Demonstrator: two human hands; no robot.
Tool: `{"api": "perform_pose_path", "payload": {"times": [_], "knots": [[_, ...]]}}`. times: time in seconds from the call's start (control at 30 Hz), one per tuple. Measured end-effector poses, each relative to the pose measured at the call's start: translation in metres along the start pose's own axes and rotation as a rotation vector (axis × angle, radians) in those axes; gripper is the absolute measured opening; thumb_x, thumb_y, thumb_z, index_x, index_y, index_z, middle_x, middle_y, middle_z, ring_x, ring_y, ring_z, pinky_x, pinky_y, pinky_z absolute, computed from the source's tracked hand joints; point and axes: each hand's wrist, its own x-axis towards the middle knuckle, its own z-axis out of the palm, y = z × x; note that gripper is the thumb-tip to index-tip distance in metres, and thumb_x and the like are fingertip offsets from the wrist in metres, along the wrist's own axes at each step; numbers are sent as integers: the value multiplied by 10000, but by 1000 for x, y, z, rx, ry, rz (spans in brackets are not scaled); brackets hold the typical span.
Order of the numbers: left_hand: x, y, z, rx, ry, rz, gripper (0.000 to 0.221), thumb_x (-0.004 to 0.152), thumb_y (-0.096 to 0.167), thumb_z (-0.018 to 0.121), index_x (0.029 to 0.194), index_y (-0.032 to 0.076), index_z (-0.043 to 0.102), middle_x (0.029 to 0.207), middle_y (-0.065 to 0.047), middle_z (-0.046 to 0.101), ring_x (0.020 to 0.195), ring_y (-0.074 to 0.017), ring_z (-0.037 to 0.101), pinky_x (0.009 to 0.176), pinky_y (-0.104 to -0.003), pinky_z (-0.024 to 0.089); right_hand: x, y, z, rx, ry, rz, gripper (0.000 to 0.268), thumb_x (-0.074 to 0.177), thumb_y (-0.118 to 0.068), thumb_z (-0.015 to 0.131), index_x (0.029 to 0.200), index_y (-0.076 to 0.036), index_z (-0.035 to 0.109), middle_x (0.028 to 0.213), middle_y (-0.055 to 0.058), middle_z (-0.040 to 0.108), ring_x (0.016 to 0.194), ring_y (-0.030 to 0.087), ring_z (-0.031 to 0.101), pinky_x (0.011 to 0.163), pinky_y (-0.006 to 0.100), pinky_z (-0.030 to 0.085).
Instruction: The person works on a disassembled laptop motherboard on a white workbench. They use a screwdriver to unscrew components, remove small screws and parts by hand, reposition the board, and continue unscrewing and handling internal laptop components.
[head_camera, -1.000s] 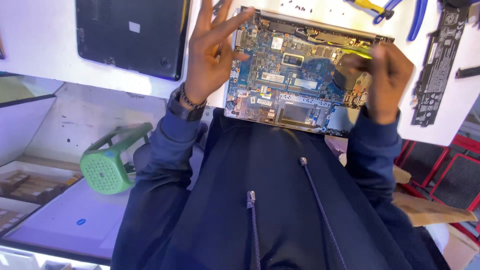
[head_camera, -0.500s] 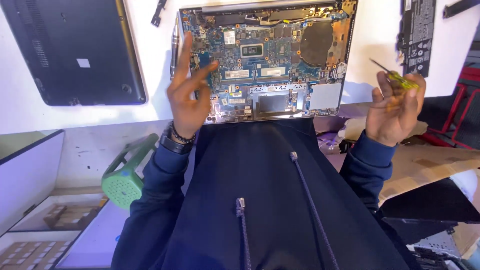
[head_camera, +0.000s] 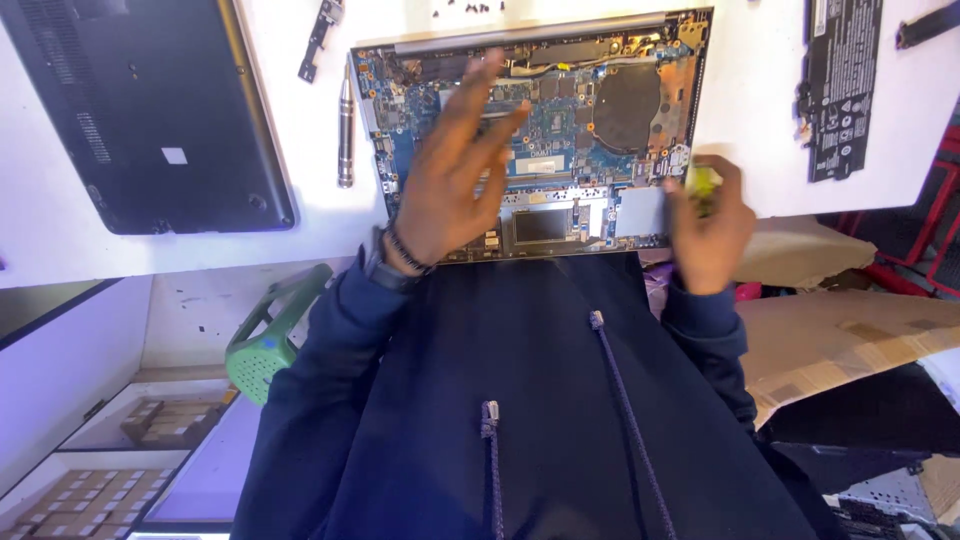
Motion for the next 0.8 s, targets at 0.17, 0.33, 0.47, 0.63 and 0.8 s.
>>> {"api": "perform_pose_path", "payload": {"times": [0.17,0.33,0.47,0.63,0.8], "knots": [[55,-20,40,307,-78,44,485,962,-96,684,1415,16,556,1396,-158,507,1219,-368,571,1176,-586,473,12,3,16,-133,137,-260,276,1113,-253,684,1197,8,713,807,166,690,661,374,656,590,458,474],[93,-16,25,33,88,-177,217,1072,149,509,1106,7,670,1068,-128,725,1018,-326,686,1166,-585,358,32,-10,5,-63,105,-221,284,1128,-300,668,1024,-37,692,684,119,562,603,278,584,557,437,380],[73,-47,-9,304,68,-301,127,1003,116,639,1075,49,720,1041,-88,672,931,-250,624,756,-362,544,48,-44,-9,-14,219,-351,253,1145,-176,657,1110,49,767,895,166,763,699,263,687,603,362,471],[49,-65,-19,505,-25,-66,323,984,133,802,1266,5,709,1135,-134,679,1055,-327,585,816,-428,567,75,-100,-11,116,19,-547,275,1173,-92,509,1270,117,658,1105,280,754,887,372,767,704,413,557],[43,-69,5,566,42,3,376,889,-94,723,1242,35,723,1196,-121,655,1127,-322,584,912,-437,578,117,-78,7,-149,-58,-757,296,1052,-83,778,1269,107,715,1086,275,743,957,443,693,812,494,534]]}}
